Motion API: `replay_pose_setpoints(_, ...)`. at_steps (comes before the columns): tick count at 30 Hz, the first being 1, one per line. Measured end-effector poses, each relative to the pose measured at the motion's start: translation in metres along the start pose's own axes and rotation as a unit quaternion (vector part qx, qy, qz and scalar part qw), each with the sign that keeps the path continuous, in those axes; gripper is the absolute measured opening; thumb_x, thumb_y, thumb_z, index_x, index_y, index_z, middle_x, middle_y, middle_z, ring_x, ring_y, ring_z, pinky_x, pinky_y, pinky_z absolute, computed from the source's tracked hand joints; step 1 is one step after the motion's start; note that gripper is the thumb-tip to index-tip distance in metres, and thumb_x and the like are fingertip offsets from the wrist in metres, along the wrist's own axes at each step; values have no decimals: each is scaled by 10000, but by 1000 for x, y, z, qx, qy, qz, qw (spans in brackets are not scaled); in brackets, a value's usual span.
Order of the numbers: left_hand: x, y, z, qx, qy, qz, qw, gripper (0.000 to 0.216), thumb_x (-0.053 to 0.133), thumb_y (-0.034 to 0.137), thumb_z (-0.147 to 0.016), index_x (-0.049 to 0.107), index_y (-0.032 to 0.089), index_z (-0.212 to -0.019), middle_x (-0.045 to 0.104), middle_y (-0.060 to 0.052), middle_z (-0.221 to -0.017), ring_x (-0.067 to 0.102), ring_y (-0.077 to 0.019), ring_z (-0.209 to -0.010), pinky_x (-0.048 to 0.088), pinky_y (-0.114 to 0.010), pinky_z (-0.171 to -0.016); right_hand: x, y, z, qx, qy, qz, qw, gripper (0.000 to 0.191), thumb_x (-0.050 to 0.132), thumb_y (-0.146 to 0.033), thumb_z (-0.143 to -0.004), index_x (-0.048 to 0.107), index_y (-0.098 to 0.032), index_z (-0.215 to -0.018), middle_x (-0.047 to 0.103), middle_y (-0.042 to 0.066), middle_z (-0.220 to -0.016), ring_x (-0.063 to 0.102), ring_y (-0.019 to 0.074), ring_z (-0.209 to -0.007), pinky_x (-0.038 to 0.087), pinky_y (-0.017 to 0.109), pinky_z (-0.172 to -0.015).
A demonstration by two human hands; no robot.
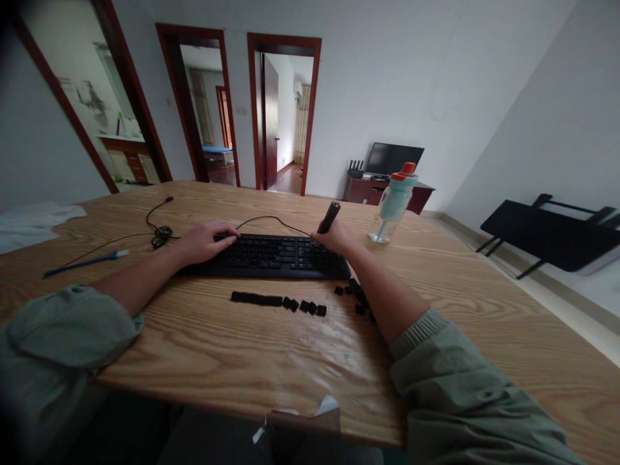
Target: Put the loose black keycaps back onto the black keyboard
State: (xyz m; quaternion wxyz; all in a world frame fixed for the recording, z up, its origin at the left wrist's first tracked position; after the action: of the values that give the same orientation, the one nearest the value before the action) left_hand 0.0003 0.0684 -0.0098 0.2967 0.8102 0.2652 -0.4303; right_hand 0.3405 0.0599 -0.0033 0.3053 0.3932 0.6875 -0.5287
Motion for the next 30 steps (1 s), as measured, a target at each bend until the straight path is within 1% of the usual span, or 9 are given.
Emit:
replay_pose_setpoints(6,-1,0,0,0,1,5,1000,307,502,387,-876,706,187,-990,714,-89,-1067,637,-250,-1024,473,-416,-962,-1,7,1,5,14,-8,1000,122,690,-285,-777,612,-200,-740,626,22,-720,568,182,-695,410,291,-624)
replay_pose_setpoints(9,-1,-2,1,0,5,5,1000,311,498,386,-883,706,185,-998,714,-90,-1063,638,-248,-1015,476,-413,-956,-1,10,4,36,28,-43,998,120,681,-286,-776,612,-194,-741,602,15,-696,551,175,-666,418,295,-615)
replay_pose_setpoints(13,-1,-3,1,3,8,8,1000,309,503,383,-879,709,186,-997,716,-90,-1052,640,-249,-1012,475,-412,-955,3,17,7,70,31,-105,991,153,671,-322,-782,607,-192,-736,575,1,-669,516,160,-632,415,294,-596)
replay_pose_setpoints(21,-2,-1,0,0,5,6,1000,309,501,379,-867,709,184,-988,714,-86,-1048,640,-250,-1002,479,-404,-935,7,26,4,73,38,-147,986,200,688,-377,-764,618,-190,-745,601,11,-703,529,168,-660,418,299,-613)
replay_pose_setpoints(27,-4,1,0,-4,13,3,1000,297,504,368,-872,706,186,-990,716,-82,-1025,646,-240,-980,486,-390,-910,2,21,9,68,60,-191,977,207,674,-379,-768,583,-203,-706,505,-26,-592,455,142,-570,391,292,-573)
replay_pose_setpoints(30,-6,3,0,-4,24,11,1000,293,509,368,-874,706,185,-991,716,-80,-1022,648,-236,-974,492,-391,-909,-6,19,7,59,83,-219,970,257,671,-435,-772,581,-204,-703,478,-29,-570,435,138,-551,376,288,-544)
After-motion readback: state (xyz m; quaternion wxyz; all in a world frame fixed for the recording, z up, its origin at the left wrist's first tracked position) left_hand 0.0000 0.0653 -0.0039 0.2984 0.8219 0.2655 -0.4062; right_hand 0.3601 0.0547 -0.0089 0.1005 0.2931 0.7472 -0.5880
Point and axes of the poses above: each hand's wrist, its own z-axis away from the middle knuckle, its own x-axis out of the palm, y = z × x, the point moved 2 cm from there along -z, towards the middle knuckle
